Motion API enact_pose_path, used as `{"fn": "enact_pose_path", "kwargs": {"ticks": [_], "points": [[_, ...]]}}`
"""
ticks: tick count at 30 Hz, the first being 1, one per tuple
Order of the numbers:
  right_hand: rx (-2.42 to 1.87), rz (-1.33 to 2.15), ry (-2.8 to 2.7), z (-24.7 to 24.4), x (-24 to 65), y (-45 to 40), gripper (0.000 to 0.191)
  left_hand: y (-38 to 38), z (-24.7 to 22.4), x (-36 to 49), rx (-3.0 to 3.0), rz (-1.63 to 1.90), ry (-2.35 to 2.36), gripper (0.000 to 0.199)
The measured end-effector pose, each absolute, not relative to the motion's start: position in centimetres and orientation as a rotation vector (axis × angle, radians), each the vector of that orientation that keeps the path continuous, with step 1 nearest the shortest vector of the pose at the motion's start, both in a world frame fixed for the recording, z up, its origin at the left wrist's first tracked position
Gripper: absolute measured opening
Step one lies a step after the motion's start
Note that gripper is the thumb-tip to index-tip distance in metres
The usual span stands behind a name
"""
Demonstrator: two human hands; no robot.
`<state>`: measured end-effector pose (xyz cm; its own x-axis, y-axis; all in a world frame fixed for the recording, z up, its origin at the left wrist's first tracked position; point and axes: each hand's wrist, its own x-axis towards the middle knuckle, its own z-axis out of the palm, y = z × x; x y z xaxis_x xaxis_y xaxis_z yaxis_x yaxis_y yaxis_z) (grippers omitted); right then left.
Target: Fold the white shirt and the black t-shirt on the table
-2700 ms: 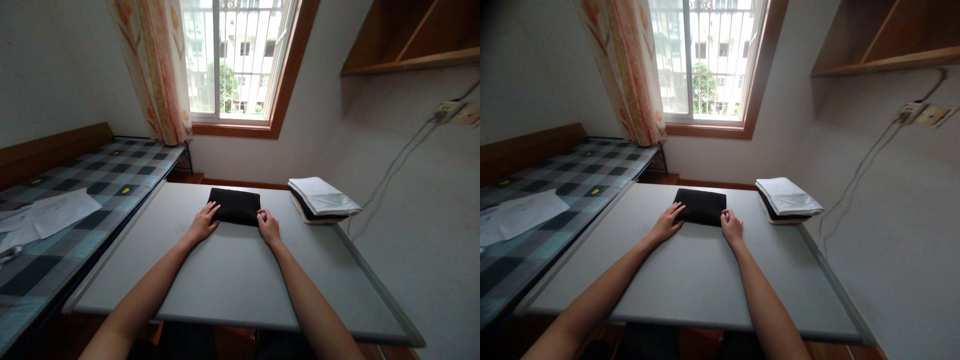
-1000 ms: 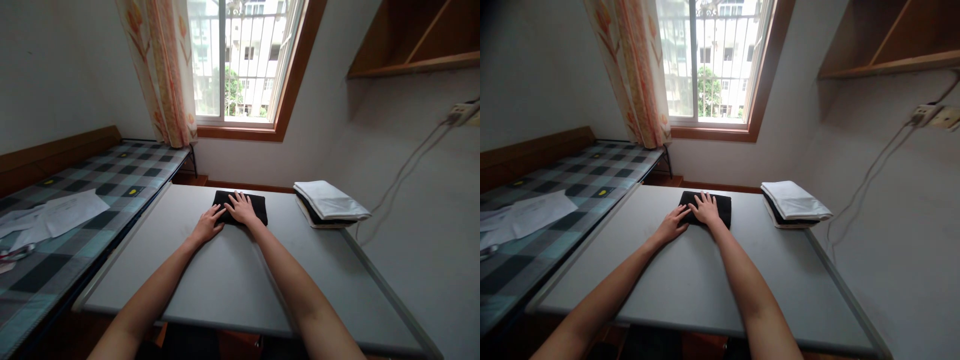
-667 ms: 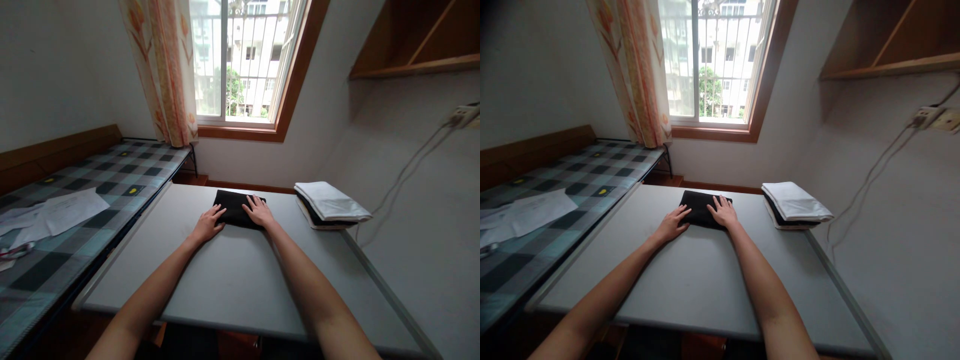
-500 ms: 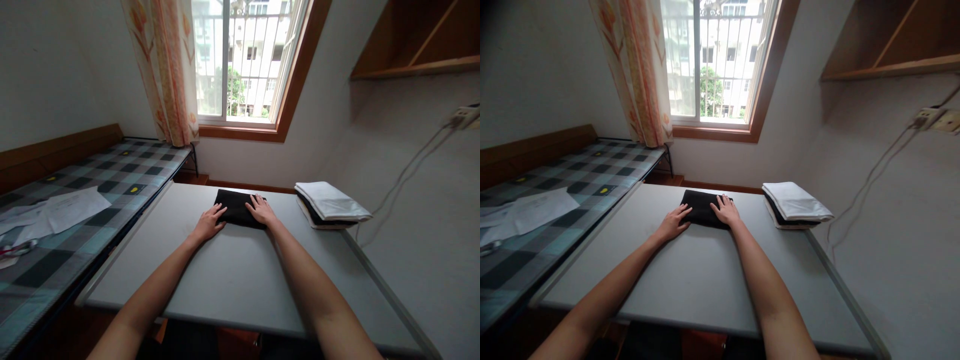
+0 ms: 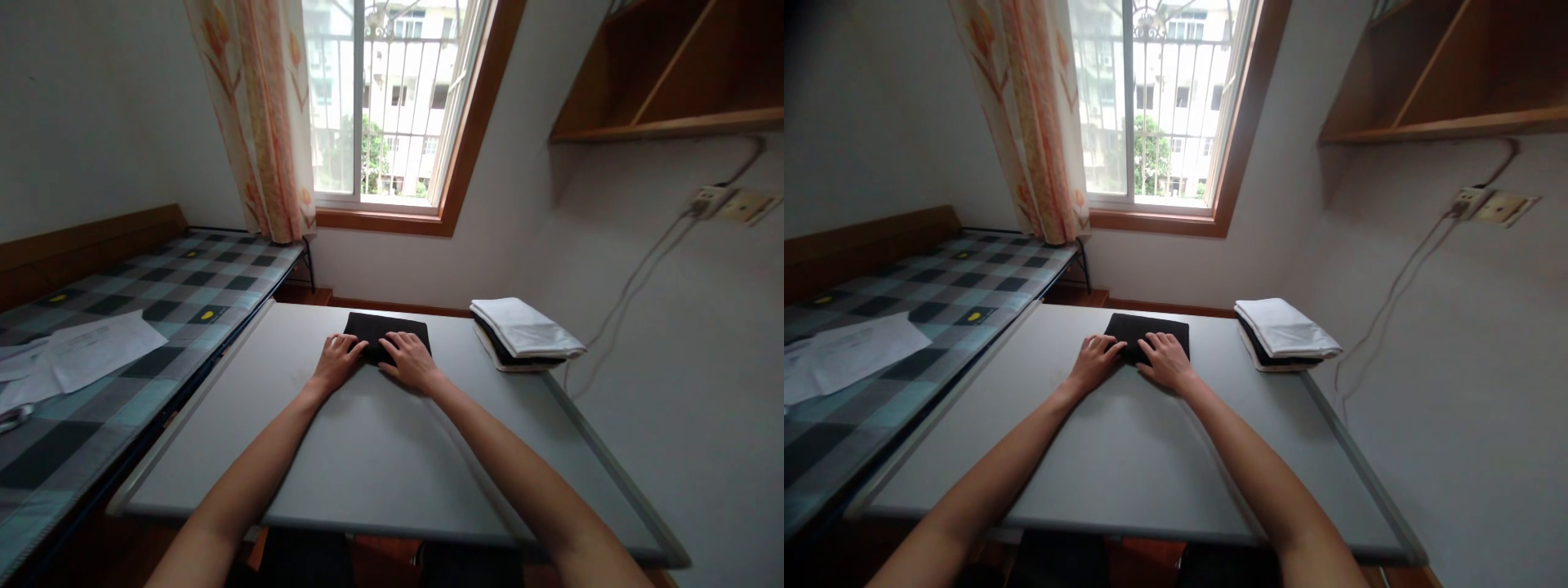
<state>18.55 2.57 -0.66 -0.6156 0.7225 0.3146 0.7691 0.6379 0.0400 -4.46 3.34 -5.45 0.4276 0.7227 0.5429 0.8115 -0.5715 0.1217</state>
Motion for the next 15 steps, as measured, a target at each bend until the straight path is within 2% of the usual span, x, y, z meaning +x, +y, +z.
{"fn": "enact_pose_path", "kwargs": {"ticks": [3, 8, 12, 15], "points": [[-1.283, -0.290, -2.605, -1.2, 18.1, 2.0, 0.060, 3.1, -5.2, -4.3, -2.497, -0.866, -1.443, 0.035], [-1.404, -0.281, -2.605, -0.2, 17.8, 2.0, 0.053, 2.4, -4.9, -4.6, -2.444, -0.987, -1.438, 0.036], [-1.584, -0.134, -2.529, 4.7, 18.5, 2.3, 0.054, 2.3, -5.0, -5.2, -2.208, -1.278, -1.563, 0.040], [-1.644, 0.028, -2.495, 9.9, 20.6, 3.3, 0.046, 2.8, -5.4, -5.5, -2.244, -1.377, -1.655, 0.037]]}}
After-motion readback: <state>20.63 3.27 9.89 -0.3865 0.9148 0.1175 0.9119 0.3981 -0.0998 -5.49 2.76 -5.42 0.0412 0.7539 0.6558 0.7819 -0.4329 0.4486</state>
